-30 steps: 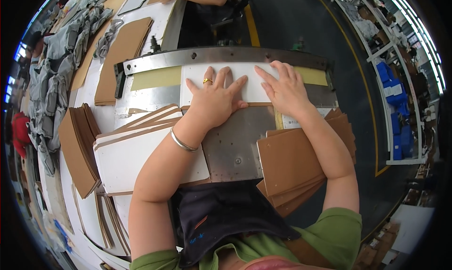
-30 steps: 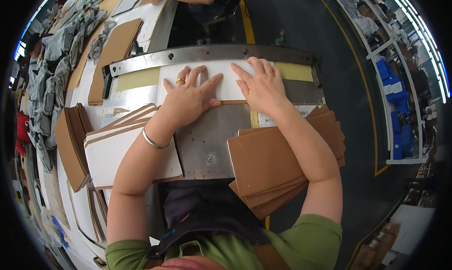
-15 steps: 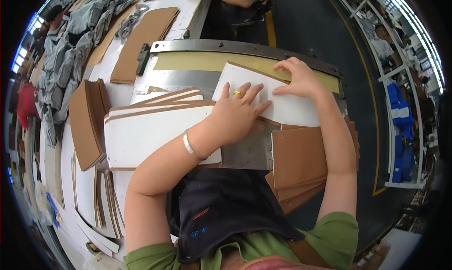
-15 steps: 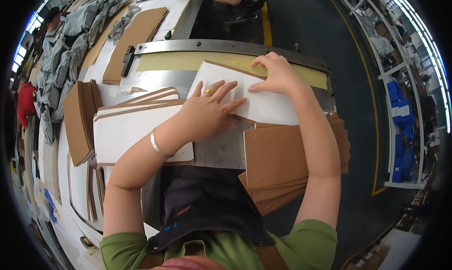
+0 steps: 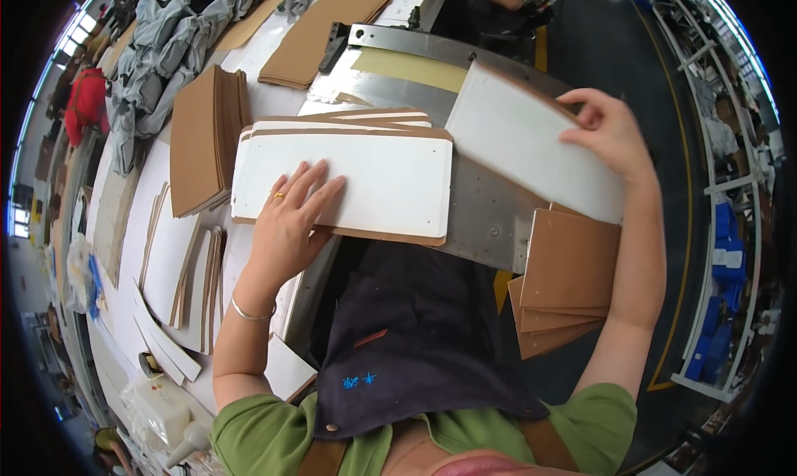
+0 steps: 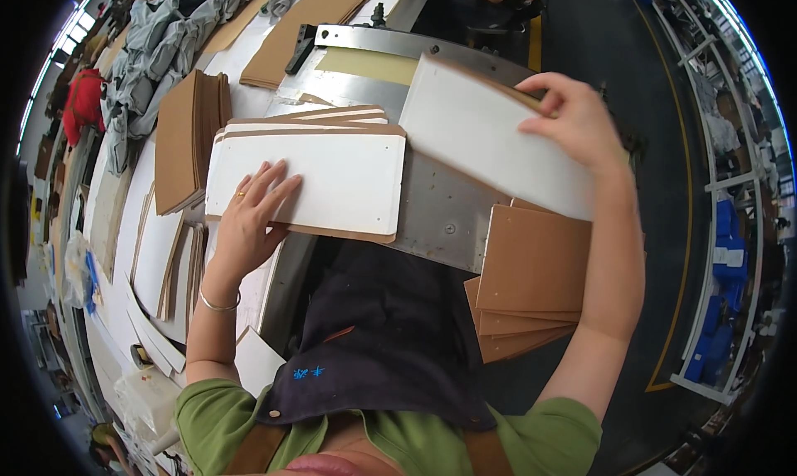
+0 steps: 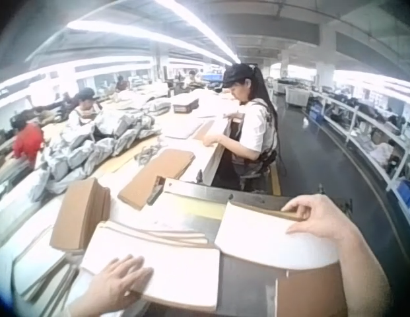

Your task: Placing white liners onto brown leather panels and stacking them in a workshop.

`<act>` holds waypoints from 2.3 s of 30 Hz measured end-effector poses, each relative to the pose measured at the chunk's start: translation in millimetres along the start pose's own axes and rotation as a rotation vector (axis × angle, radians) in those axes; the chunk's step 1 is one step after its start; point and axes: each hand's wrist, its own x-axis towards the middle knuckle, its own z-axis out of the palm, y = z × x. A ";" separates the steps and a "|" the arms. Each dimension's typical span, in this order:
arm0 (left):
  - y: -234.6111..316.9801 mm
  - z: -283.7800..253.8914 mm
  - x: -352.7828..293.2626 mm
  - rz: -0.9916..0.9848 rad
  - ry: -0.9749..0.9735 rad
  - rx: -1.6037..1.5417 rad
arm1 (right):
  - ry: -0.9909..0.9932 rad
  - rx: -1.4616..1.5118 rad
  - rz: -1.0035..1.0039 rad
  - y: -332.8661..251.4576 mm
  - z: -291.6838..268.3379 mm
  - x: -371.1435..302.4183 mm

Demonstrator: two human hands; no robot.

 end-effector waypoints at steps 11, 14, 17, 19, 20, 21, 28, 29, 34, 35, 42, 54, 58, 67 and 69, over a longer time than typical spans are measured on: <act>-78.3 5.1 -13.5 -0.497 0.523 -1.164 | 0.215 -0.395 -0.232 2.4 -27.6 -210.9; -55.0 -20.4 4.3 -0.630 0.713 -1.375 | 0.057 -0.284 -0.025 12.9 -6.3 -223.9; -42.4 -27.9 10.6 -0.569 0.785 -1.262 | 0.094 -0.184 -0.021 10.3 -8.0 -213.4; -67.2 -15.3 -1.4 -0.501 0.467 -1.169 | 0.117 -0.164 -0.228 1.5 -4.7 -186.7; -50.6 -14.7 4.1 -0.461 0.364 -0.659 | 0.079 -0.166 -0.333 -8.6 4.1 -167.9; -28.4 -14.9 11.9 -0.298 0.272 -0.626 | 0.044 -0.164 -0.437 -20.0 16.7 -149.1; -25.5 -5.4 3.8 -0.283 0.280 -0.629 | -0.122 -0.320 -0.803 -66.3 147.3 -54.7; -52.2 -6.5 -8.0 -0.404 0.449 -0.741 | -0.142 -0.390 -0.783 -69.0 157.6 -50.6; -30.8 -83.7 6.7 -0.705 1.431 -0.851 | -0.205 -0.451 -0.743 -72.6 164.8 -44.7; -22.8 -93.5 15.9 -0.700 1.437 -0.857 | -0.199 -0.448 -0.742 -75.4 166.8 -44.8; 61.7 -16.3 172.3 0.330 0.783 -0.215 | -0.478 -0.411 -0.819 -97.0 132.8 -67.9; 138.1 96.8 186.3 0.457 -0.043 0.177 | -0.022 -0.657 -0.004 55.9 49.9 -33.9; 134.6 97.3 203.6 0.437 -0.053 0.171 | 0.020 -0.680 0.016 77.0 55.0 -24.7; 132.5 100.2 204.3 0.430 -0.074 0.082 | 0.110 -0.679 -0.056 78.7 58.5 -24.6; 131.6 99.8 203.0 0.438 -0.100 0.074 | 0.111 -0.683 -0.054 77.6 58.7 -25.3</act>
